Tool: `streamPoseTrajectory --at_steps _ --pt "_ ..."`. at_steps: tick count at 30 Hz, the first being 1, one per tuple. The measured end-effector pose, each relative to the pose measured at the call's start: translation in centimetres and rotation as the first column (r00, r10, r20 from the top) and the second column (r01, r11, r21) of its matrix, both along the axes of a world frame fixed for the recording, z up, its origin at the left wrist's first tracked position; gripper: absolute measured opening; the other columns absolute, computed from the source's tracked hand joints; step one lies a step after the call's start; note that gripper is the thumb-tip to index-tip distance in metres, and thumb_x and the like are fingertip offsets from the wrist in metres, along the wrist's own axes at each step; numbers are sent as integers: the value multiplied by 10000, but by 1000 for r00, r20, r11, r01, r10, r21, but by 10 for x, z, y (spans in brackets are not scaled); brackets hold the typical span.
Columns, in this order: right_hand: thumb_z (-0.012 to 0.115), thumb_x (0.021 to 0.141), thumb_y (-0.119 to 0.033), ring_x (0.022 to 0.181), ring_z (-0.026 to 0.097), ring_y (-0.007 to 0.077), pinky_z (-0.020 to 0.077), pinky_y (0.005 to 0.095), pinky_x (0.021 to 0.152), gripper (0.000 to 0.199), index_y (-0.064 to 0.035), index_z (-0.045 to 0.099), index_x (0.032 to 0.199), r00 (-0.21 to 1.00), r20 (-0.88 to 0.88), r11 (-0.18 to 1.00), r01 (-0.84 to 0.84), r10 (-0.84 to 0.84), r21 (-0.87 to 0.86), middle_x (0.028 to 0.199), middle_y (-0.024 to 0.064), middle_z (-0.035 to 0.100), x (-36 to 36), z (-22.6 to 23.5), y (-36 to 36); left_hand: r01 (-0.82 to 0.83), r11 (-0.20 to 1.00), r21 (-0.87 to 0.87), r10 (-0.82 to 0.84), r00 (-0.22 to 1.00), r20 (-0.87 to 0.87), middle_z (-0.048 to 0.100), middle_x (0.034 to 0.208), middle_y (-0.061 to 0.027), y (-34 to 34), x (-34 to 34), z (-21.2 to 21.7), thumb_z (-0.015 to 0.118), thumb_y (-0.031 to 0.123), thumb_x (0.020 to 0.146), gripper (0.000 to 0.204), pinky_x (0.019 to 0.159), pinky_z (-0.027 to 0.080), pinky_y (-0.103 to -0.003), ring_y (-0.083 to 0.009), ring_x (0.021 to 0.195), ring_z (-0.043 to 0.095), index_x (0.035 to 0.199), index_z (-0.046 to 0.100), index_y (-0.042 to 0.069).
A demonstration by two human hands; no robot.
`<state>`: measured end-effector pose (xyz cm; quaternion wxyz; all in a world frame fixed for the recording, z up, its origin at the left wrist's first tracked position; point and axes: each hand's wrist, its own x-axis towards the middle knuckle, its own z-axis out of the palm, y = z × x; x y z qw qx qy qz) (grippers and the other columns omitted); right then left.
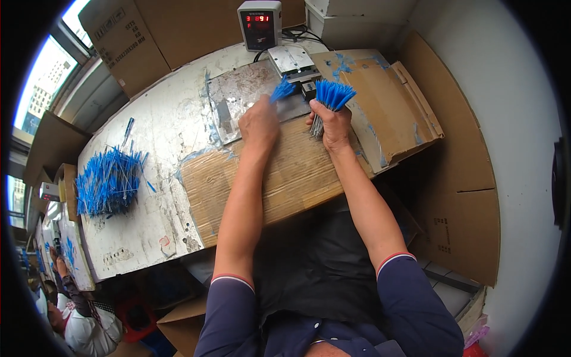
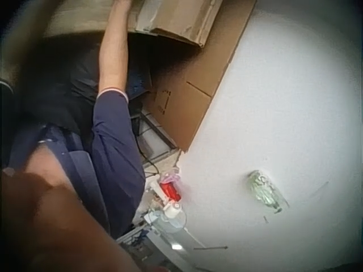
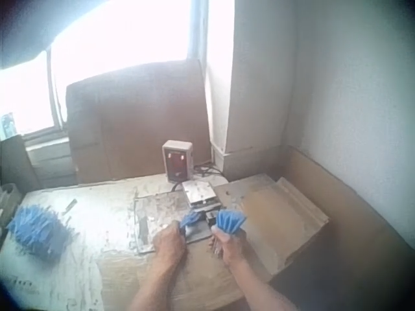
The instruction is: Assemble blue fiber brush components using a bench-mounted fixture.
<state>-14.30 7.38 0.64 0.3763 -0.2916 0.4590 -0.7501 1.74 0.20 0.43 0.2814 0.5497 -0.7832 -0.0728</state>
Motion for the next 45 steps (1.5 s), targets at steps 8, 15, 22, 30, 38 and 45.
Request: streamPoseTrajectory --at_steps 8,15,22,30,38,45 --pt "777 793 -76 609 638 141 559 293 518 161 -20 672 902 1000 19 999 -23 22 26 766 55 657 -3 1 3 -87 995 -58 75 980 -183 660 728 -187 -2 5 -8 603 333 989 215 647 488 -465 -397 704 663 1011 635 122" --pt "726 775 -32 620 647 161 559 310 545 170 0 674 933 979 171 993 -104 113 -58 790 77 661 -11 7 10 210 975 72 -61 567 -822 647 799 12 3 11 -7 555 260 1056 270 688 470 -240 -71 727 568 1145 679 37" --pt "746 800 -40 665 658 174 582 325 584 205 9 659 980 977 118 984 -177 178 -18 805 78 656 -15 4 10 321 947 22 -66 262 -963 671 874 -54 9 0 -1 533 159 1052 209 776 531 -289 -160 814 653 1142 633 -1" --pt "798 774 -53 617 685 184 604 343 560 205 -6 661 919 897 198 879 -432 395 202 741 83 672 -27 17 11 440 874 208 120 219 -968 634 879 -20 11 -7 -3 593 168 1022 211 479 365 -217 -54 562 469 1141 651 3" --pt "811 745 -24 610 690 197 618 350 508 314 -34 658 1019 875 147 815 -484 462 317 847 80 687 -9 22 6 550 773 317 126 357 -926 574 739 74 18 -11 2 695 234 965 187 463 307 -211 -18 538 420 1050 715 68" --pt "771 787 0 631 700 205 618 350 531 220 -13 674 984 896 176 846 -444 408 297 819 88 698 -3 17 7 490 819 300 133 345 -929 629 776 24 12 -9 -2 707 201 941 165 595 396 -252 -62 664 512 968 704 39"
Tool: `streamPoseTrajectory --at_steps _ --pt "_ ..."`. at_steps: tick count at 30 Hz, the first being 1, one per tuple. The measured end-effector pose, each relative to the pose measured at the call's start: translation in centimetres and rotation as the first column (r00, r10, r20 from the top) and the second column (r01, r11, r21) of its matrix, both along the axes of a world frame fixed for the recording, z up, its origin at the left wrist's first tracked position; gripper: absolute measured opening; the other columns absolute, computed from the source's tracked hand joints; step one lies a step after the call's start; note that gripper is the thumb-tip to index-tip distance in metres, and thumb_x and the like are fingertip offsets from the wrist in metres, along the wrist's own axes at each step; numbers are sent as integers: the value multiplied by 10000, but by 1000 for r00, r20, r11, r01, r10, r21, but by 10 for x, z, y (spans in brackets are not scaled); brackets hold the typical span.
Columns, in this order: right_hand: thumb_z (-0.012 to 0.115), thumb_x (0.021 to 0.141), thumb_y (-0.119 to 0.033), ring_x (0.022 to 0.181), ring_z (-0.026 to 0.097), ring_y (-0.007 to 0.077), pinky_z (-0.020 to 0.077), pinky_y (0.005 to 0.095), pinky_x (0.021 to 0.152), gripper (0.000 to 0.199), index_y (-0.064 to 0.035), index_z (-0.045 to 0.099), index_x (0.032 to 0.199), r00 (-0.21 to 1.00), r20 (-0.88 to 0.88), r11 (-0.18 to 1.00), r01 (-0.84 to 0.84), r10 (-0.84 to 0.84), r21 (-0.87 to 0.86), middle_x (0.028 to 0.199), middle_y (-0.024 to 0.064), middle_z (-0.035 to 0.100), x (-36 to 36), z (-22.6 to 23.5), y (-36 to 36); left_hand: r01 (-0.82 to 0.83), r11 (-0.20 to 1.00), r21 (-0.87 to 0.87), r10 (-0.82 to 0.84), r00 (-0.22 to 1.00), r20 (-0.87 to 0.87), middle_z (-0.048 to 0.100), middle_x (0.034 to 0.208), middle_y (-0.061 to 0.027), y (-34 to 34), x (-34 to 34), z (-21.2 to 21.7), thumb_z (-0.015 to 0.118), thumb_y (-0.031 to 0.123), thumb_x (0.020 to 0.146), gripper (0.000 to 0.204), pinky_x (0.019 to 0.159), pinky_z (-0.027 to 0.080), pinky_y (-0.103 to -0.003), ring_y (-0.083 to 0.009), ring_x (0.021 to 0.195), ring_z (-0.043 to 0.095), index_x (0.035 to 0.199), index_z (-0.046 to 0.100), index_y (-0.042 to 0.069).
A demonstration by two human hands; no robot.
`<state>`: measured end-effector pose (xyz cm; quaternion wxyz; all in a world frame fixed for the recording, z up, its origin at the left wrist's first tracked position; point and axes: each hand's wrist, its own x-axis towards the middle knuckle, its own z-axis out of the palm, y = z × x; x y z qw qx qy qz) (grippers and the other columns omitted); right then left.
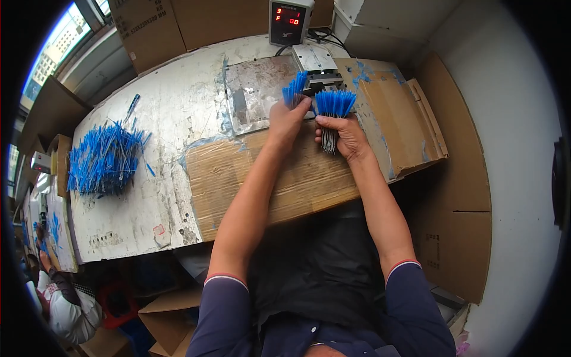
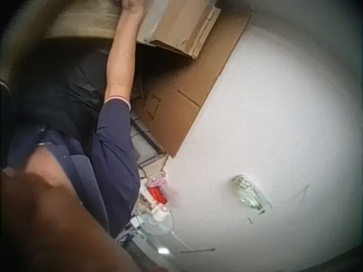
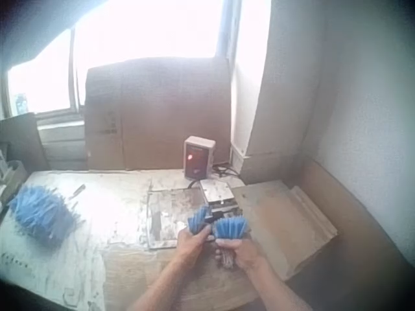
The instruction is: Assemble blue fiber brush components using a bench-mounted fixture.
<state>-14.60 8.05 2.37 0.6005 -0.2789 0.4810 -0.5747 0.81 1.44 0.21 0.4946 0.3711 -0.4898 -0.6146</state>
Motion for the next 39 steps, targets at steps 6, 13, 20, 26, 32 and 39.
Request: streamPoseTrajectory --at_steps 6,13,20,26,32,39 --pt "770 789 -10 588 690 207 617 348 545 179 10 671 938 995 40 995 95 -95 -9 785 101 696 4 -2 4 -17 1000 -7 17 1000 22 651 795 14 -1 -2 -3 681 185 956 169 675 447 -273 -90 738 561 945 692 17" --pt "755 773 23 574 678 195 599 331 515 154 12 659 893 977 -109 983 180 -183 -35 728 96 670 0 3 0 -211 953 -219 244 960 135 642 726 -1 3 -5 2 618 210 1012 195 660 448 -269 -82 703 560 995 678 25" --pt "697 760 73 535 656 188 578 328 465 65 38 644 771 911 -234 936 351 -339 11 687 97 653 -1 -1 -27 -354 879 -319 423 888 180 671 731 -91 -4 7 1 516 230 1021 221 700 507 -371 -231 729 676 1035 647 53" --pt "673 749 88 526 653 203 574 334 452 54 55 634 733 876 -273 912 410 -398 -15 665 123 647 1 -3 -37 -355 883 -306 422 887 187 690 758 -94 -3 7 2 515 232 1021 225 717 507 -374 -242 756 687 1043 641 47" --pt "669 745 93 527 654 209 562 332 441 60 58 626 721 862 -296 904 428 -411 -6 657 129 643 4 2 -39 -369 890 -269 434 867 245 712 832 -109 -2 7 5 526 233 1016 213 766 504 -404 -295 831 696 1054 640 57" --pt "687 772 76 532 658 223 569 354 459 67 60 626 749 889 -212 907 420 -406 23 666 142 643 2 4 -40 -410 669 -620 696 638 330 714 909 -126 -10 1 -13 591 216 998 155 729 494 -450 -346 818 665 1052 665 91"
